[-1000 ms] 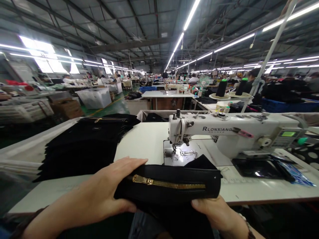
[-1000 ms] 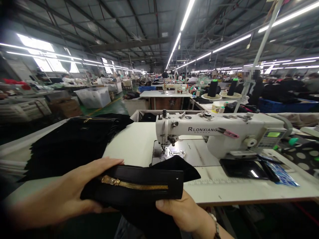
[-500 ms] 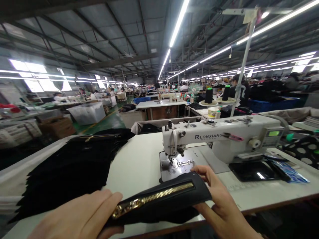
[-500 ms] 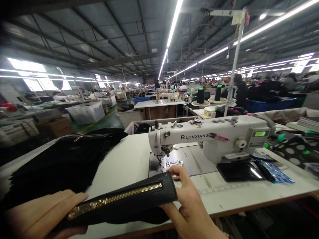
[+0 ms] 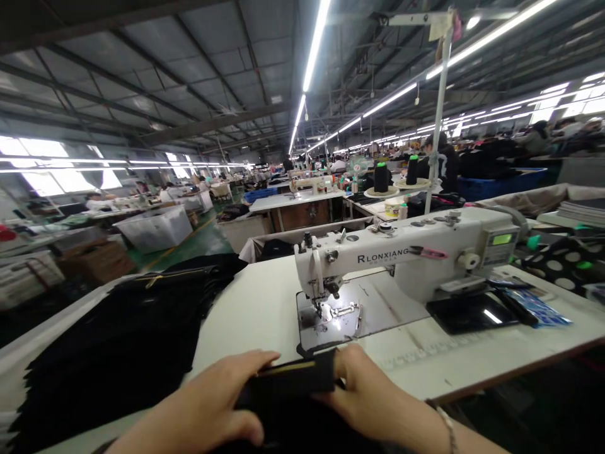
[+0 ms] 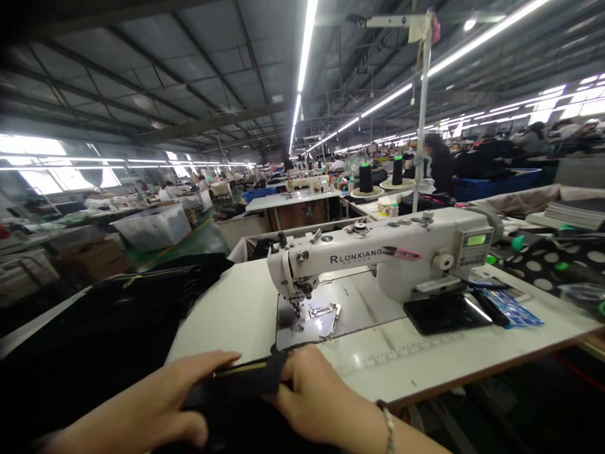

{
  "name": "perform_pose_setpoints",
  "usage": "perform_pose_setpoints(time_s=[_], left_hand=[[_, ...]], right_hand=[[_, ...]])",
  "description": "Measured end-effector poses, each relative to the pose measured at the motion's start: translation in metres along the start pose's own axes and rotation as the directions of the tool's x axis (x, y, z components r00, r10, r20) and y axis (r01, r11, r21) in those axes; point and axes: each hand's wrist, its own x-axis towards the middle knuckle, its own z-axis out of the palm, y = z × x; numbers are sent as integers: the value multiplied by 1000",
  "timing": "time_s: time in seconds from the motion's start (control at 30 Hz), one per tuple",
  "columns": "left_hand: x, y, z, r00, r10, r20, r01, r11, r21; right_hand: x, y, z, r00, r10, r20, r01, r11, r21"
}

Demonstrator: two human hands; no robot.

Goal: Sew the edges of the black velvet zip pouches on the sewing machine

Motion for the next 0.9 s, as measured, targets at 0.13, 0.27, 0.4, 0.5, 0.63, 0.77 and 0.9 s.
perform_pose_setpoints(time_s=[0.13, 0.27, 0.4, 0.5, 0.63, 0.77, 0.9], left_hand=[[50, 20, 14, 986, 167, 5, -158, 943, -293], [62, 10, 17, 994, 97, -52, -109, 901, -419], [59, 2, 9, 997, 77, -16, -75, 861, -503], [59, 5, 5, 996, 88, 29, -60, 854, -516], [61, 9, 3, 997, 49, 54, -15, 864, -503], [62, 12, 2, 999, -29, 32, 41, 875, -482], [62, 15, 1, 998, -64, 14, 64, 888, -456]], right_hand=[[10, 16, 16, 999, 36, -24, -39, 994, -103], [-3, 21, 5, 994, 99, -48, -99, 995, 14], [-12, 24, 0, 989, 87, -116, -83, 996, 40], [-13, 23, 2, 983, 82, -165, -80, 997, 17], [-15, 22, 1, 981, 117, -152, -112, 993, 41], [-16, 23, 0, 976, 142, -163, -131, 989, 75], [-14, 25, 2, 973, 106, -206, -79, 988, 136]])
